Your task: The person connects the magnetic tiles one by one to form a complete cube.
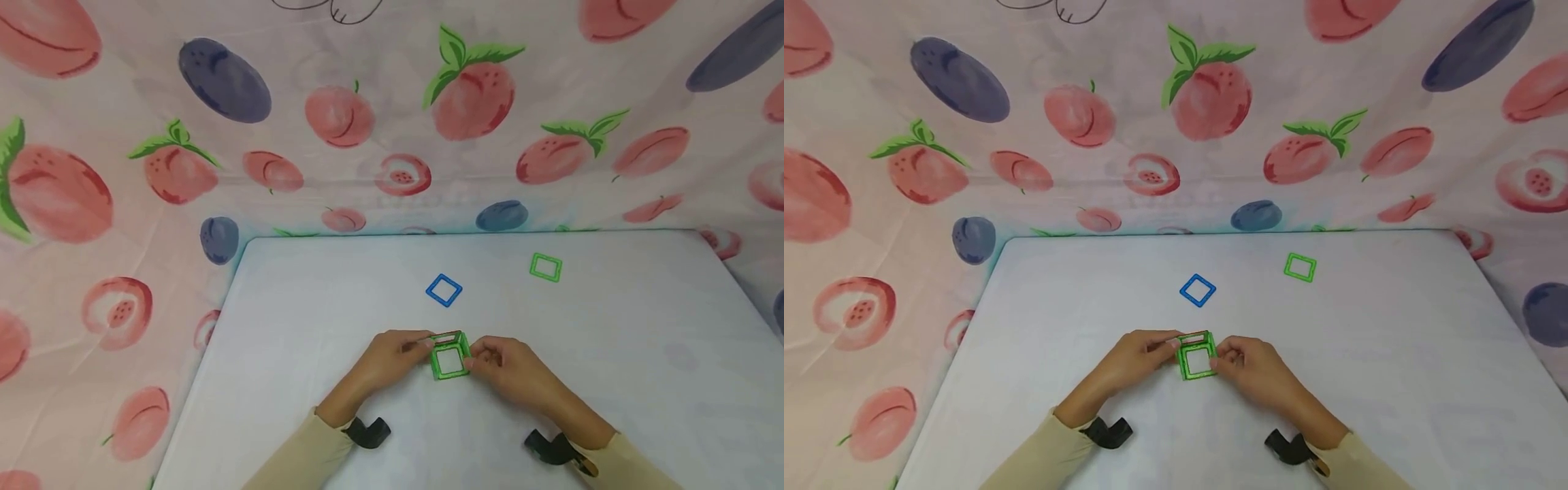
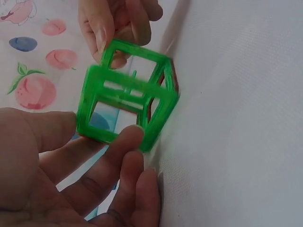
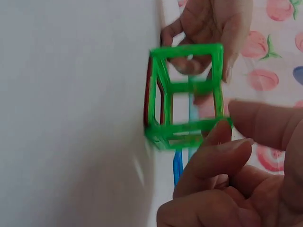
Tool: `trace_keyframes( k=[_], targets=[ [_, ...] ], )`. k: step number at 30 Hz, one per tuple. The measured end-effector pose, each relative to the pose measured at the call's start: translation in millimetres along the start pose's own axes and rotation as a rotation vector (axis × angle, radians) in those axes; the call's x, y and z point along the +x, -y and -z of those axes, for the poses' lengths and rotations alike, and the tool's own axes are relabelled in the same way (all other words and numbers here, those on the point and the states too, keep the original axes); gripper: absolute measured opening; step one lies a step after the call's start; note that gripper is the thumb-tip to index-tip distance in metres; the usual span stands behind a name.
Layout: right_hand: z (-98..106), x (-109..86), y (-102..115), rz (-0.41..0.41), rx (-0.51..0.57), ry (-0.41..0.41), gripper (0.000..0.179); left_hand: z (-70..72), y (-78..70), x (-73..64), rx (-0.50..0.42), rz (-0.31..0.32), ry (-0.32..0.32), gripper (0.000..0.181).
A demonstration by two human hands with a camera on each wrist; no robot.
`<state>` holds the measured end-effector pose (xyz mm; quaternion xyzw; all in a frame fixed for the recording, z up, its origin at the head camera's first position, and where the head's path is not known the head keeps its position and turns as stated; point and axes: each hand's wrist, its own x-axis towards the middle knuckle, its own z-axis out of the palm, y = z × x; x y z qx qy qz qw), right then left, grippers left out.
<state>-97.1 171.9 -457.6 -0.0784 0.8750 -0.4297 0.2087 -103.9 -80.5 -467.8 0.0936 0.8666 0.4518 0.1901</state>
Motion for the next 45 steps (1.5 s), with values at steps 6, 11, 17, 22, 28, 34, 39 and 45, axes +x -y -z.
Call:
trace_keyframes(
  k=[6,11,17,22,28,34,39,45],
  targets=[
    [8.5,19.8,-1.0,0.058,-0.067,-0.064,0.021,1.8,2.1,2.4,-0.012,-0.017,0.001,0.037],
    [15.4,41.1,-3.5,0.077,-0.065,0.014,0.023,-0.2,4.1,2.6,-0.005,-0.044,0.024,0.060],
    [38.3,65.8,-0.6,-0.014,-0.014,0.152,0.031,-1.9,2.2,1.5,0.041,-0.117,0.032,0.063],
    [43.5,95.7,1.2,-0.046,-0.081,0.011,0.037,-0.4,0.1,1.0,0.060,-0.123,0.026,0.061],
    [36.6,124.9,0.0,-0.068,-0.098,-0.076,0.037,0.6,0.3,1.1,0.058,-0.121,0.036,0.060],
    [32.8,136.7,0.8,-0.085,-0.079,-0.104,0.040,0.7,0.6,1.3,0.059,-0.116,0.037,0.061],
    [31.8,138.2,-0.3,-0.099,-0.109,-0.120,0.044,0.3,0.6,1.7,0.051,-0.108,0.041,0.061],
    [30.9,138.2,2.2,-0.087,-0.157,-0.116,0.039,1.4,0.7,1.1,0.049,-0.102,0.035,0.061]
  ],
)
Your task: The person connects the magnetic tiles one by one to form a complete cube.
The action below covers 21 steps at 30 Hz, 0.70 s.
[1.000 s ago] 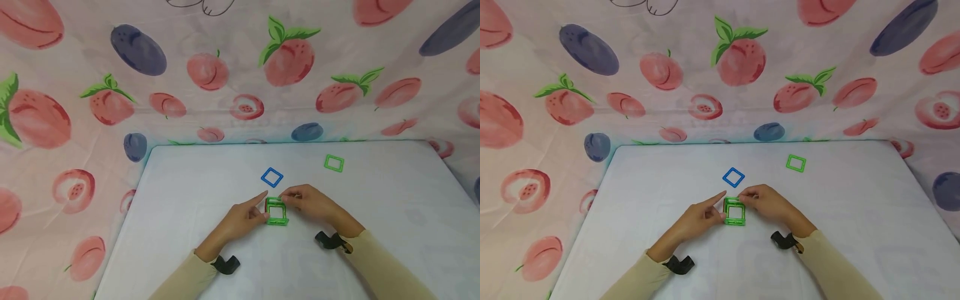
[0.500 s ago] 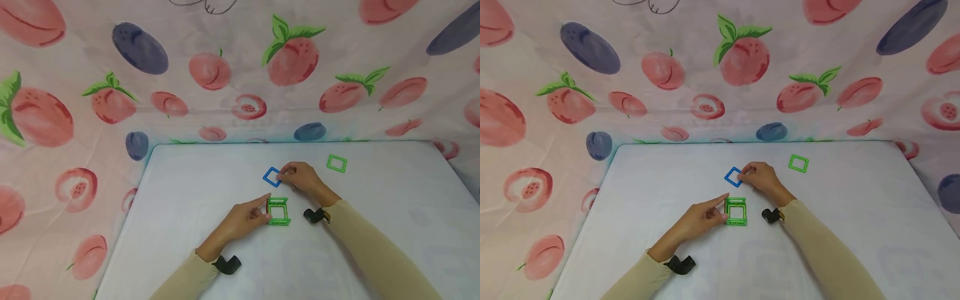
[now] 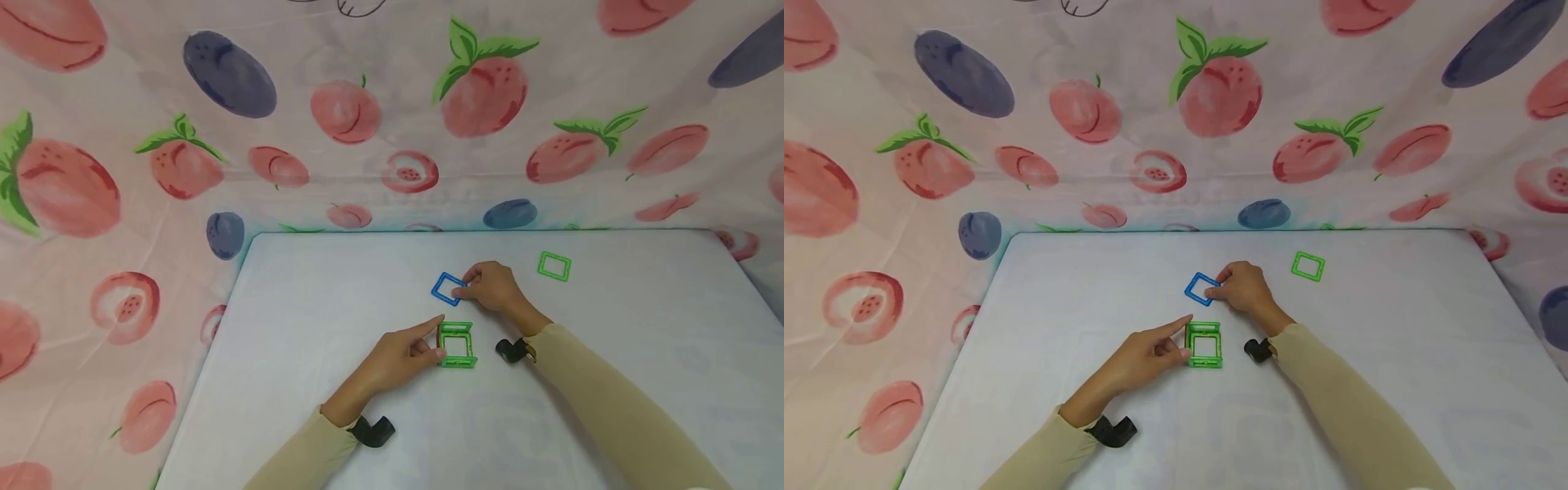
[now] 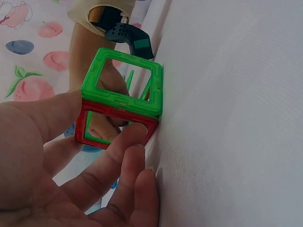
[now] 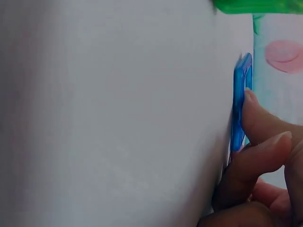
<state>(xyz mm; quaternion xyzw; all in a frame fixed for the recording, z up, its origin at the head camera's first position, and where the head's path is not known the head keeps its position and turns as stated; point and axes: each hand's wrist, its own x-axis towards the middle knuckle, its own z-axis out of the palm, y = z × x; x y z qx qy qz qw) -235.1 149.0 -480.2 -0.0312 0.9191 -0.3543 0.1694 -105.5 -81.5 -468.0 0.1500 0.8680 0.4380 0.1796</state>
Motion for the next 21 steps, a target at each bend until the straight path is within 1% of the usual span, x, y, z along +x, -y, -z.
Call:
trace_keyframes(
  k=[2,4,8,12,18,20,21],
  targets=[
    [0.8,-0.2,-0.6,0.007,-0.017,0.010,0.038,0.0,-0.2,-0.2,0.000,0.001,0.000,0.061],
    [2.8,-0.2,-3.4,0.013,-0.019,0.037,0.037,0.0,-0.5,-0.1,0.002,0.002,-0.002,0.061],
    [8.6,-3.1,-12.8,-0.001,0.034,0.113,0.033,-0.4,-0.5,0.0,0.002,0.002,-0.001,0.061],
    [16.6,-12.5,-24.0,-0.051,0.150,0.193,0.033,-1.0,0.0,0.6,0.003,0.001,-0.002,0.060],
    [29.6,-35.6,-40.9,-0.105,0.412,0.291,0.044,-0.9,-0.6,0.7,0.004,0.012,0.001,0.060],
    [32.7,-44.8,-44.8,-0.120,0.471,0.335,0.046,-0.6,-1.0,0.5,0.003,0.016,0.002,0.060],
    [34.0,-49.7,-46.2,-0.125,0.483,0.355,0.045,-0.3,-1.0,0.4,0.002,0.016,0.001,0.060]
  ],
)
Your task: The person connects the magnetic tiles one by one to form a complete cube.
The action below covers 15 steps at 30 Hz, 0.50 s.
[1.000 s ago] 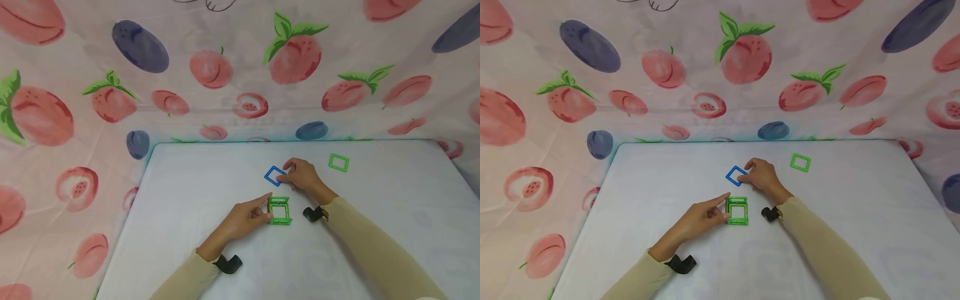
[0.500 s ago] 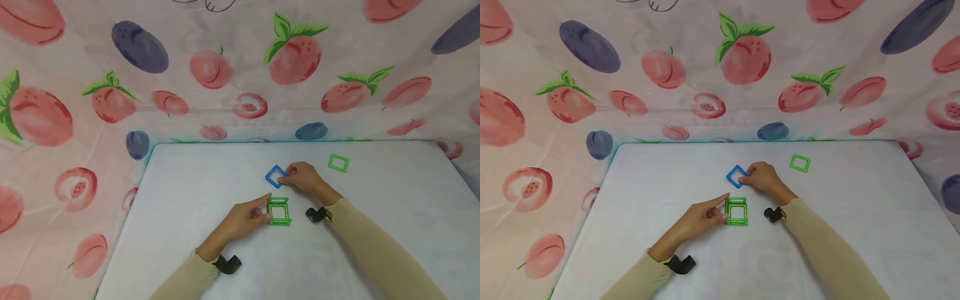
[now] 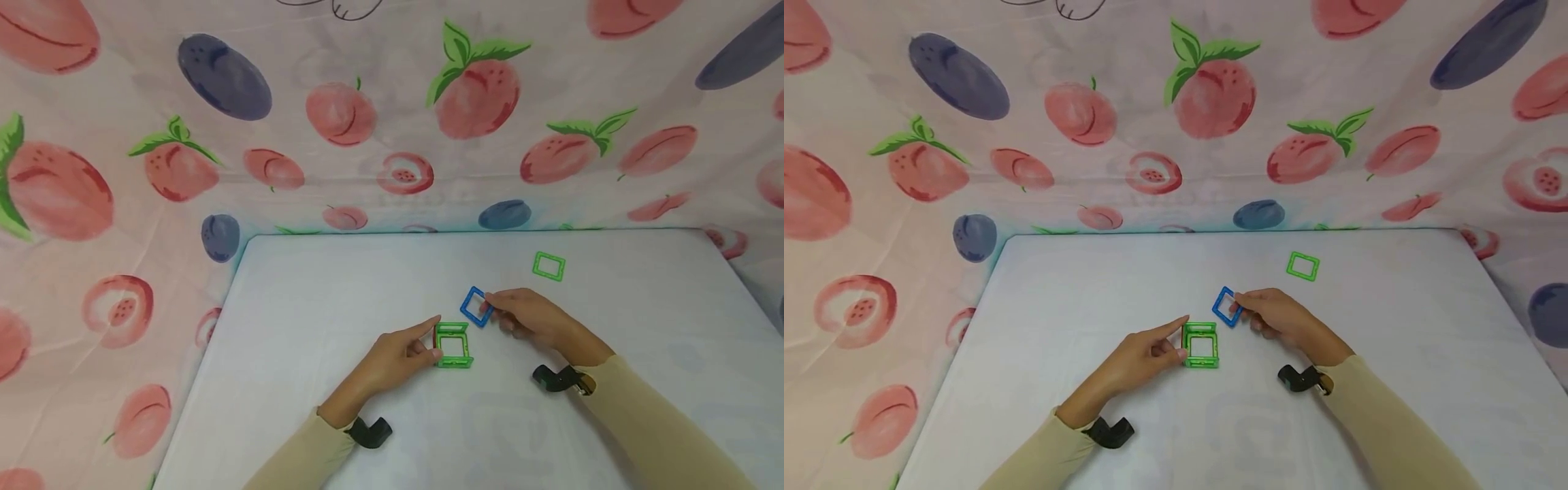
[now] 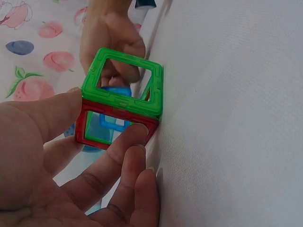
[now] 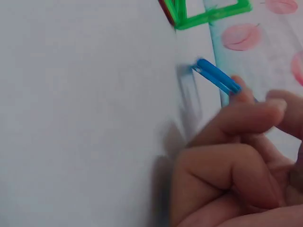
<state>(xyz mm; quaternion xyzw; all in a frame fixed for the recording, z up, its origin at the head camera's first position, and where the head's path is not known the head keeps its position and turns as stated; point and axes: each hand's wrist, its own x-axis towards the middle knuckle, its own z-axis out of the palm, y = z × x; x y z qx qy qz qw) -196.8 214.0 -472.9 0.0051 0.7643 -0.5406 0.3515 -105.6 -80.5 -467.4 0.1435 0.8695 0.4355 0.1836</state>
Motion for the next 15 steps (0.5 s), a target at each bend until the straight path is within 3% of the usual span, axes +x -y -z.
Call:
trace_keyframes(
  k=[7,15],
  targets=[
    [-7.1,-32.3,-7.5,0.010,-0.114,0.074,0.038,0.5,-0.5,-1.4,0.005,0.002,-0.003,0.060],
    [-29.3,-47.3,-12.6,0.106,-0.213,0.115,0.036,-0.3,-1.4,-1.9,0.008,0.004,-0.002,0.060]
  ],
)
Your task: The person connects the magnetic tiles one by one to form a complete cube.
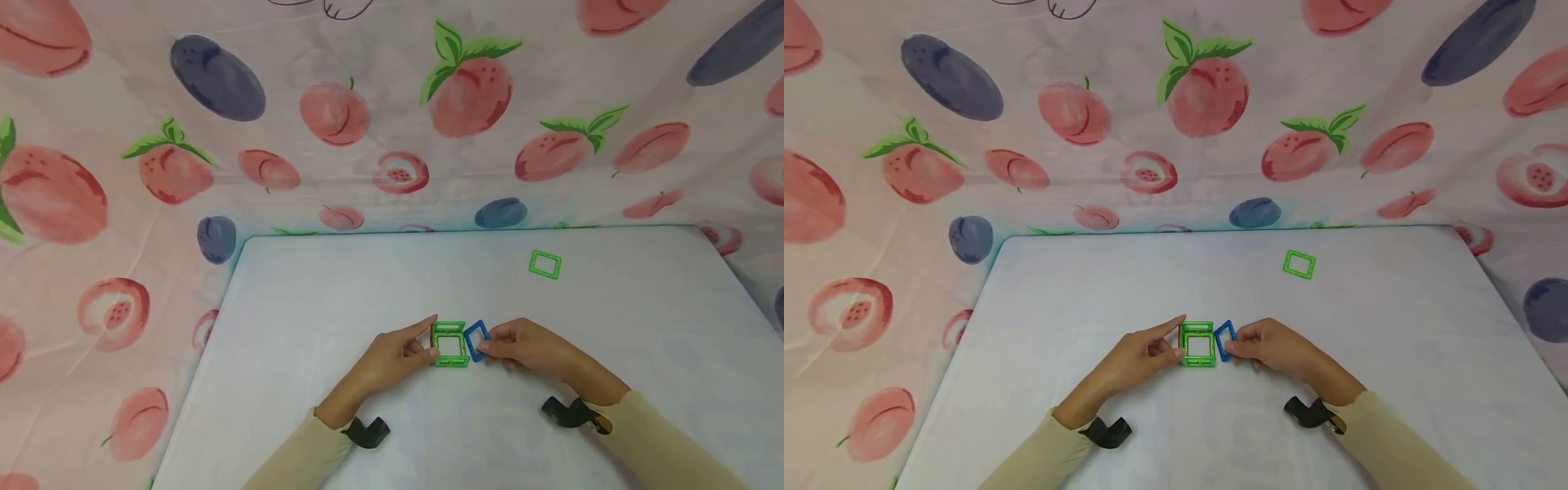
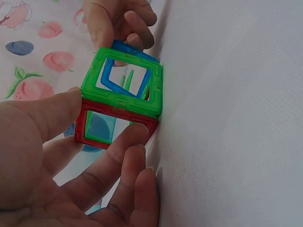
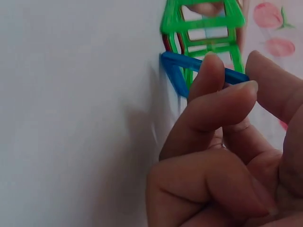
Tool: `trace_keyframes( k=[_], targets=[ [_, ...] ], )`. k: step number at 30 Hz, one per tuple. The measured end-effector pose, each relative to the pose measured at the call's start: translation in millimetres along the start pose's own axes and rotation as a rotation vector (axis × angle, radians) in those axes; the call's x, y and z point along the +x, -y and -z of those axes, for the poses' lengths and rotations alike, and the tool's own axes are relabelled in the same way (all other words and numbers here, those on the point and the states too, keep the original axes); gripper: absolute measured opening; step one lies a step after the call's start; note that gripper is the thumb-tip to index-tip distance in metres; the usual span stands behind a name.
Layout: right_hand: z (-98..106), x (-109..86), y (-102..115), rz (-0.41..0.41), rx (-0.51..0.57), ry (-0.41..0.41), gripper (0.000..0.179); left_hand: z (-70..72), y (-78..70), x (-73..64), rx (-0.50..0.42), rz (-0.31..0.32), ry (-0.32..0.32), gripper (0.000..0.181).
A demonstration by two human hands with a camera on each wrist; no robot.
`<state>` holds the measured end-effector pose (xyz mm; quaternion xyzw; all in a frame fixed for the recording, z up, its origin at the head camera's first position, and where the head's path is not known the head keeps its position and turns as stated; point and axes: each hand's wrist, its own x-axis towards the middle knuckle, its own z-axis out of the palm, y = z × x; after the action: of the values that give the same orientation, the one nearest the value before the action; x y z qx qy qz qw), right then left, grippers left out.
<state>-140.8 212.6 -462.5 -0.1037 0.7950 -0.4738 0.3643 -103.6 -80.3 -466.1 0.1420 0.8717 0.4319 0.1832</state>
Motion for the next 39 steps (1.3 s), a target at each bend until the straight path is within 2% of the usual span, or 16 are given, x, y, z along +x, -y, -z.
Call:
trace_keyframes(
  k=[8,22,25,28,31,34,39],
  targets=[
    [-18.8,-0.5,8.6,0.065,-0.065,-0.039,0.036,-0.4,3.0,0.5,-0.003,-0.023,-0.001,0.060],
    [-30.6,2.0,16.2,0.106,-0.110,-0.065,0.035,0.1,3.6,-0.1,-0.003,-0.005,0.012,0.061],
    [-31.5,1.7,17.0,0.102,-0.157,-0.120,0.034,0.1,3.7,-0.5,-0.003,-0.006,0.011,0.060],
    [-30.9,0.5,18.3,0.099,-0.199,-0.230,0.034,0.1,3.5,-0.1,-0.001,-0.005,0.012,0.060],
    [-28.6,0.2,18.3,0.141,-0.203,-0.307,0.051,0.6,3.3,0.4,0.003,-0.008,0.015,0.060],
    [-26.1,1.4,15.7,0.221,-0.212,-0.287,0.068,1.6,2.3,0.1,0.005,-0.004,0.018,0.060],
    [-26.1,3.0,13.7,0.321,-0.301,-0.275,0.072,1.8,1.9,-0.2,0.006,0.000,0.015,0.059]
  ],
)
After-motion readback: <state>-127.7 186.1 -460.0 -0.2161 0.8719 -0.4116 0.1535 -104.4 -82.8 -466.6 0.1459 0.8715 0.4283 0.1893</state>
